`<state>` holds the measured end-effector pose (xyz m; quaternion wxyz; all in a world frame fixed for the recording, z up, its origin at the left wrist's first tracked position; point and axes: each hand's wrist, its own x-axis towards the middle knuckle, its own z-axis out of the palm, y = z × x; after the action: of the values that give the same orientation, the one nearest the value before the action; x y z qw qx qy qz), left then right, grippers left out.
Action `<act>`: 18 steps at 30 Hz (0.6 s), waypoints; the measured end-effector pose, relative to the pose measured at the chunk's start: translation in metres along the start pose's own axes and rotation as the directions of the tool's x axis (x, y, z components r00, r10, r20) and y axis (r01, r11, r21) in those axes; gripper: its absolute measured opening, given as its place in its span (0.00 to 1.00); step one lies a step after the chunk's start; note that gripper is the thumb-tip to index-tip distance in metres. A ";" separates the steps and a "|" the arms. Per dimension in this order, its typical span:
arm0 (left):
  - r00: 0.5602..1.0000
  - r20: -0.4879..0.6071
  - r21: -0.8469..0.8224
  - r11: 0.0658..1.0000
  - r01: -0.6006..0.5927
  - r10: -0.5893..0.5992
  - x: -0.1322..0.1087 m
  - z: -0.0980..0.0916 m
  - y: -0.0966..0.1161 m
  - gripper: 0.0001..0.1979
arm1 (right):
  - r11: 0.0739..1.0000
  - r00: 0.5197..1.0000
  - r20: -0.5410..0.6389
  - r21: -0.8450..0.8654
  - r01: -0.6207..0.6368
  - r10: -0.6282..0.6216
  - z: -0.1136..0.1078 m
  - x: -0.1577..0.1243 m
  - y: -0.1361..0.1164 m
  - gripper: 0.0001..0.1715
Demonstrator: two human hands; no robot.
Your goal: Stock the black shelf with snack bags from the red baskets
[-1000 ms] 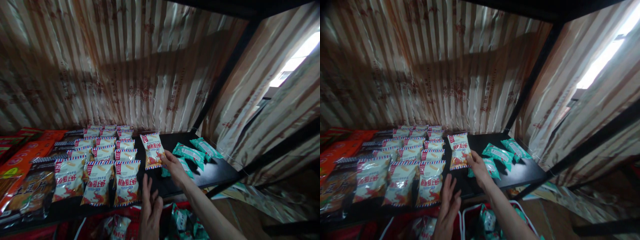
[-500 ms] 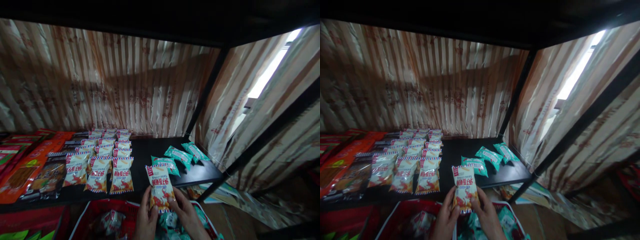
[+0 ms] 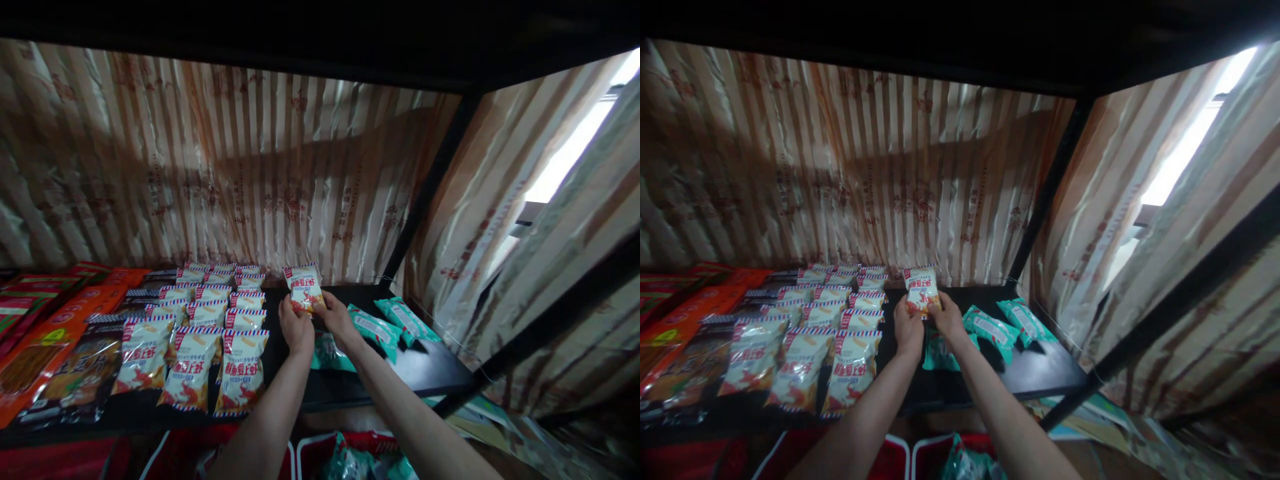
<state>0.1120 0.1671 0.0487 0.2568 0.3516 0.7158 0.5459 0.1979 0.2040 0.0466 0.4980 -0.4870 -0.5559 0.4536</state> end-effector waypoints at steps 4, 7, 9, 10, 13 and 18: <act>0.995 -0.059 0.084 0.993 0.088 -0.083 0.040 0.026 -0.002 0.23 | 0.999 0.998 -0.040 -0.025 -0.043 0.042 0.022 0.043 0.027 0.19; 0.990 -0.092 0.138 0.983 0.119 -0.107 0.064 0.037 -0.004 0.25 | 0.996 0.995 -0.046 -0.025 -0.086 0.085 0.036 0.066 0.045 0.20; 0.984 -0.128 0.164 0.976 0.145 -0.124 0.074 0.043 -0.007 0.26 | 0.993 0.993 -0.037 -0.024 -0.114 0.113 0.045 0.078 0.055 0.21; 0.980 -0.148 0.173 0.972 0.159 -0.134 0.078 0.045 -0.009 0.26 | 0.991 0.991 -0.030 -0.025 -0.128 0.128 0.049 0.083 0.059 0.21; 0.967 -0.204 0.187 0.963 0.194 -0.155 0.086 0.051 -0.016 0.24 | 0.984 0.984 -0.005 -0.035 -0.177 0.177 0.060 0.094 0.071 0.19; 0.957 -0.246 0.194 0.959 0.205 -0.155 0.093 0.058 -0.027 0.20 | 0.975 0.976 0.040 -0.058 -0.214 0.216 0.068 0.105 0.086 0.18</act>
<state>0.0919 0.2712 0.0088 0.1816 0.2454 0.8251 0.4754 0.1348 0.3171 -0.0329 0.4199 -0.5469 -0.5232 0.5008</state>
